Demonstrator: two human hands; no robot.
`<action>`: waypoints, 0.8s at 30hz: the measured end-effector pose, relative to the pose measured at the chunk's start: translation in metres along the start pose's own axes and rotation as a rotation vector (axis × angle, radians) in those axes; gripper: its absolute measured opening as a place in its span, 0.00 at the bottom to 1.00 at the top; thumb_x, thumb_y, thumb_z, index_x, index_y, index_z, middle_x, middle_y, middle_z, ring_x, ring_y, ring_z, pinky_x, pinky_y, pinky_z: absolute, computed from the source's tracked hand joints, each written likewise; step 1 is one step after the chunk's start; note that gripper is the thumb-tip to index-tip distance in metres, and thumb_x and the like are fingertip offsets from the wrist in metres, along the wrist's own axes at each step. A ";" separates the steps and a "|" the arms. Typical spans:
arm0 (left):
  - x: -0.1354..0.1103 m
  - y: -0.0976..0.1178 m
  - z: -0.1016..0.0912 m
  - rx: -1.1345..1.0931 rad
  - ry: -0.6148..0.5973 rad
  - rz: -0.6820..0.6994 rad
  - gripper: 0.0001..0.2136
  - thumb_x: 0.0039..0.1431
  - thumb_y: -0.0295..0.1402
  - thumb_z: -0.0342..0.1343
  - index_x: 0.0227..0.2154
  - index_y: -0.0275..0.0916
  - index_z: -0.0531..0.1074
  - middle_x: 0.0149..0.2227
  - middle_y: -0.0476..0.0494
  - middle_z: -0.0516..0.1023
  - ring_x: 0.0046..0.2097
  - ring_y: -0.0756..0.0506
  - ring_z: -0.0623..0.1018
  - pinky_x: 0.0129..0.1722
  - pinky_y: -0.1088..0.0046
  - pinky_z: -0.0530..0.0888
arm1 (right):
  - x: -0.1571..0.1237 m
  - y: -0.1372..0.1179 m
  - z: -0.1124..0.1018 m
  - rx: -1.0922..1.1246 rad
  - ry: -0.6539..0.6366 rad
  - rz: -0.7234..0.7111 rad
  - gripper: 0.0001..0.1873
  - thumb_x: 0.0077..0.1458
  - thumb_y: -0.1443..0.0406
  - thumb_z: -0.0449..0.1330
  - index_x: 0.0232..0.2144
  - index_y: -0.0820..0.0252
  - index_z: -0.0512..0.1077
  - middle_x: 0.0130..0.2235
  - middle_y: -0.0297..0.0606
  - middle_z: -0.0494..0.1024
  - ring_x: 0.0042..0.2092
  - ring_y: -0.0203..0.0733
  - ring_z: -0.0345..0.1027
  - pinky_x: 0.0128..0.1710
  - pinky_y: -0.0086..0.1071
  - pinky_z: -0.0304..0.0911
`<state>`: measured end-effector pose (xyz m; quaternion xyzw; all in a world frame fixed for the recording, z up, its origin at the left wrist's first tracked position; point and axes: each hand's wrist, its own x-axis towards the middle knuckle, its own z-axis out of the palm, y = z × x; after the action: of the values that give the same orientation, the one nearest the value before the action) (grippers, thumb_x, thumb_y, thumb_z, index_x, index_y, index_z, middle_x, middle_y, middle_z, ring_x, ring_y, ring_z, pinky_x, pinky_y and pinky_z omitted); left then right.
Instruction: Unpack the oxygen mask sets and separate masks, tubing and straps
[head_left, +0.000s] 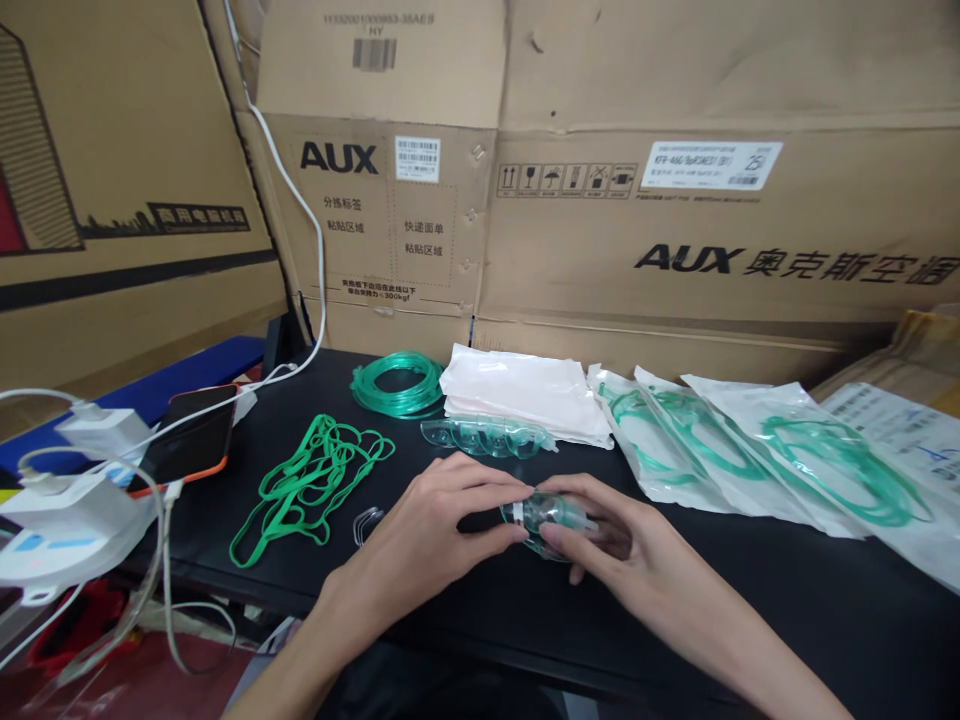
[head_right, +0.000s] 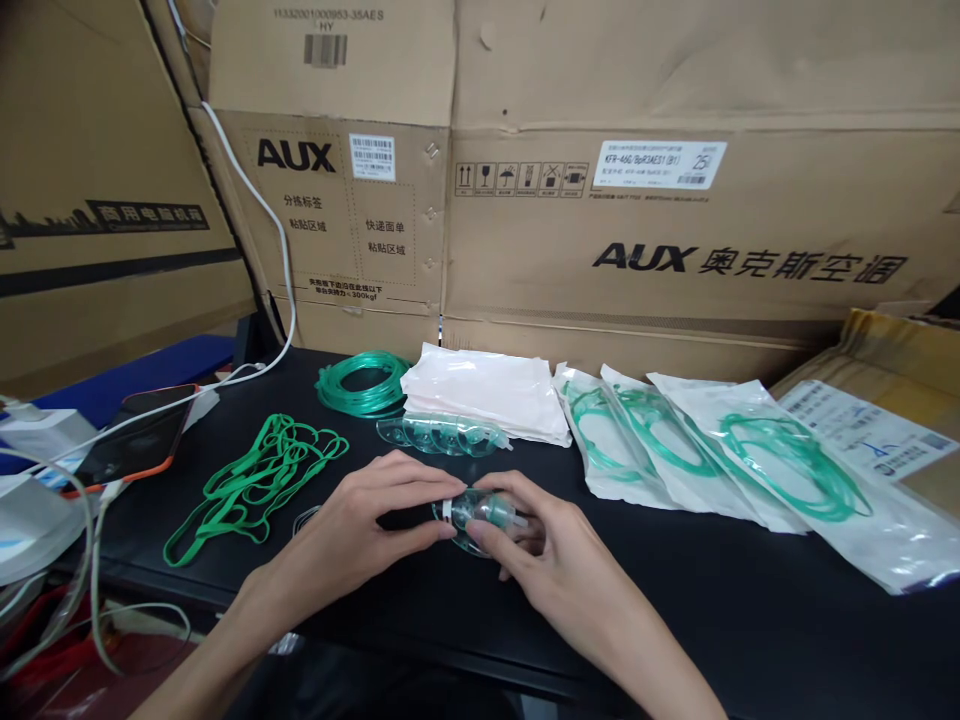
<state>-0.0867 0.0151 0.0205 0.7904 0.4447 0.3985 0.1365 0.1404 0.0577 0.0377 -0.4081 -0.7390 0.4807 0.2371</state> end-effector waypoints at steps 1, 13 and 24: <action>0.001 0.000 0.001 0.001 0.011 0.009 0.14 0.63 0.32 0.66 0.52 0.45 0.78 0.50 0.52 0.83 0.51 0.44 0.77 0.56 0.62 0.68 | 0.001 0.000 0.000 -0.021 0.006 0.004 0.20 0.63 0.50 0.61 0.51 0.52 0.72 0.37 0.35 0.81 0.36 0.44 0.76 0.33 0.33 0.72; -0.042 -0.019 -0.047 0.148 -0.085 -0.120 0.05 0.66 0.31 0.62 0.41 0.46 0.72 0.50 0.51 0.78 0.54 0.45 0.73 0.59 0.61 0.66 | 0.009 0.008 -0.004 -0.309 0.117 0.007 0.20 0.60 0.47 0.59 0.47 0.47 0.75 0.43 0.37 0.82 0.43 0.52 0.76 0.44 0.42 0.69; -0.081 -0.037 -0.075 0.415 -0.209 -0.249 0.14 0.67 0.38 0.61 0.53 0.52 0.70 0.54 0.50 0.77 0.59 0.40 0.69 0.59 0.57 0.67 | 0.004 0.003 -0.007 -0.295 0.058 -0.042 0.18 0.61 0.47 0.60 0.48 0.46 0.74 0.42 0.32 0.81 0.40 0.45 0.72 0.39 0.35 0.65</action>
<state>-0.1882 -0.0402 0.0069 0.7775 0.5943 0.1951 0.0645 0.1445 0.0651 0.0376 -0.4367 -0.8029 0.3497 0.2058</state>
